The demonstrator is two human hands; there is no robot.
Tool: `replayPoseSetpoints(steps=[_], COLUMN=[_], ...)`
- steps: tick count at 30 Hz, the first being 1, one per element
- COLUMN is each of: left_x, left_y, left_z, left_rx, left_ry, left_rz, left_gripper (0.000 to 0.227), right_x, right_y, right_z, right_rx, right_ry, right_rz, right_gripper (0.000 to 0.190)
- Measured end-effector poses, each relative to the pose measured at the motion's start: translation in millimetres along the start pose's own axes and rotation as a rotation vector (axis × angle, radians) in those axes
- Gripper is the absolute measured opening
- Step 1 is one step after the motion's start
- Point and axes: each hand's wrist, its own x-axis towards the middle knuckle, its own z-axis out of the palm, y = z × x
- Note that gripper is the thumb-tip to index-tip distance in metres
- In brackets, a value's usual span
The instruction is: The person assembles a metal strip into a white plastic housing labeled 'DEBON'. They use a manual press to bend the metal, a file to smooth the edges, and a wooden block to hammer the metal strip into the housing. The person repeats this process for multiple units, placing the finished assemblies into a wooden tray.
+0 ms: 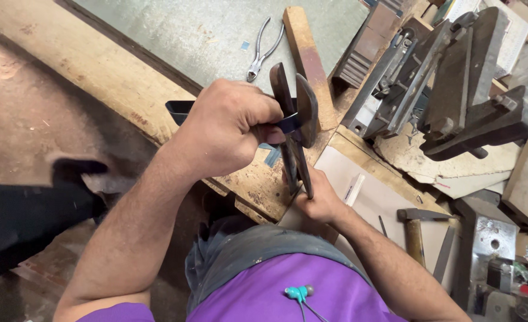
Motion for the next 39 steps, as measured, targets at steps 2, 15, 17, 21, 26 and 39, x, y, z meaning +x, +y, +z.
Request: replayPoseSetpoints(steps=[2, 15, 17, 21, 26, 39], left_x=[1, -1, -1, -3, -1, 0], left_y=[0, 11, 19, 30, 42, 43], left_z=[1, 6, 7, 7, 8, 11], left_rx=[0.004, 0.091, 0.101, 0.093, 0.131, 0.155], left_ry=[-0.009, -0.016, -0.022, -0.008, -0.035, -0.062], left_rz=[0.002, -0.001, 0.022, 0.079, 0.024, 0.008], left_gripper=[0.017, 0.013, 0.017, 0.015, 0.009, 0.008], right_x=[0, -7, -10, -26, -32, -32], right_y=[4, 22, 25, 32, 23, 33], right_z=[1, 8, 12, 25, 21, 16], right_rx=[-0.014, -0.084, -0.036, 0.053, 0.049, -0.038], right_ry=[0.009, 0.079, 0.128, 0.239, 0.217, 0.111], right_rz=[-0.018, -0.074, -0.059, 0.088, 0.032, 0.252], right_gripper=[0.051, 0.044, 0.051, 0.055, 0.064, 0.043])
